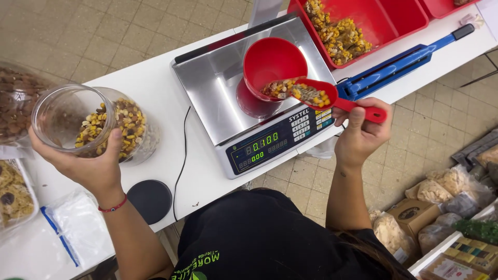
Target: Packaging a nut and seed mixture by scooping it from a jar, weighing it on a scale, and placing it into bags.
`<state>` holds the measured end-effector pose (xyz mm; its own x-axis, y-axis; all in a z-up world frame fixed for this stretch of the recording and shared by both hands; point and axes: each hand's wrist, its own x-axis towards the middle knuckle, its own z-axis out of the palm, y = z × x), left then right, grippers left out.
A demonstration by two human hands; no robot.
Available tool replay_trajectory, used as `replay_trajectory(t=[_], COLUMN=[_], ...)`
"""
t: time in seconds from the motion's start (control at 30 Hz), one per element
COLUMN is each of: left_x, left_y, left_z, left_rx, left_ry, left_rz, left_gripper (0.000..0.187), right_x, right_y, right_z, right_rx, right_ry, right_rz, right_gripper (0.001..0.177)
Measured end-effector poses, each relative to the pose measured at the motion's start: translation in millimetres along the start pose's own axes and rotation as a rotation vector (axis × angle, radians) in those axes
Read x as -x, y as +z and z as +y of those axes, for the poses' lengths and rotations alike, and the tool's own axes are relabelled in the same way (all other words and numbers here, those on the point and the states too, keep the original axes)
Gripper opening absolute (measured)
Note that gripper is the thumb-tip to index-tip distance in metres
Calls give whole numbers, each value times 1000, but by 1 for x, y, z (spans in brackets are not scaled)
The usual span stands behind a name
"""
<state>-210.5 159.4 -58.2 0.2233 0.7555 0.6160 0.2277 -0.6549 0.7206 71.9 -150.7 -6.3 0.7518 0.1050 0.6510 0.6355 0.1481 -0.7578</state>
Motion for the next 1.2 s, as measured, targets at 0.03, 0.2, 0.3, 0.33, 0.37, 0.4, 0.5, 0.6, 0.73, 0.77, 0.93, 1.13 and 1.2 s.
replay_trajectory(t=[0.03, 0.2, 0.3, 0.33, 0.37, 0.4, 0.5, 0.6, 0.73, 0.77, 0.93, 1.13, 1.2], left_x=[0, -4, -5, -5, -4, -4, -4, -4, -4, -4, 0, 1, 1], left_y=[0, 1, 1, 1, 1, 1, 1, 1, 2, 2, 1, 1, 1], left_z=[0, 10, 11, 10, 10, 9, 9, 8, 7, 6, 0, -4, -6], left_rx=[-14, -12, 19, 17, 15, 12, 15, 2, 21, 32, 14, 28, 28], left_ry=[-1, 31, 28, 29, 30, 28, 21, 17, 41, 50, 37, 40, 49], left_rz=[4, 15, 8, 8, 8, 6, 4, 7, 9, 11, 15, 20, 24], left_gripper=[94, 90, 89, 89, 89, 89, 89, 90, 89, 88, 91, 91, 91], right_x=[-1, -7, -10, -10, -11, -10, -9, -6, -6, -6, -7, -6, -6], right_y=[2, 2, 1, 0, -1, -2, -6, -11, -20, -22, -27, -27, -27], right_z=[-1, 1, 2, 3, 4, 7, 15, 21, 28, 31, 28, 21, 19], right_rx=[14, 48, 49, 43, 38, 38, -12, -82, -228, -269, -453, -514, -518], right_ry=[20, 26, 69, 58, 46, 50, 70, 113, 274, 308, 362, 408, 411], right_rz=[-30, -89, -80, -80, -80, -82, -24, 33, 192, 238, 272, 346, 349], right_gripper=[33, 29, 33, 32, 31, 31, 30, 25, 26, 25, 26, 30, 29])
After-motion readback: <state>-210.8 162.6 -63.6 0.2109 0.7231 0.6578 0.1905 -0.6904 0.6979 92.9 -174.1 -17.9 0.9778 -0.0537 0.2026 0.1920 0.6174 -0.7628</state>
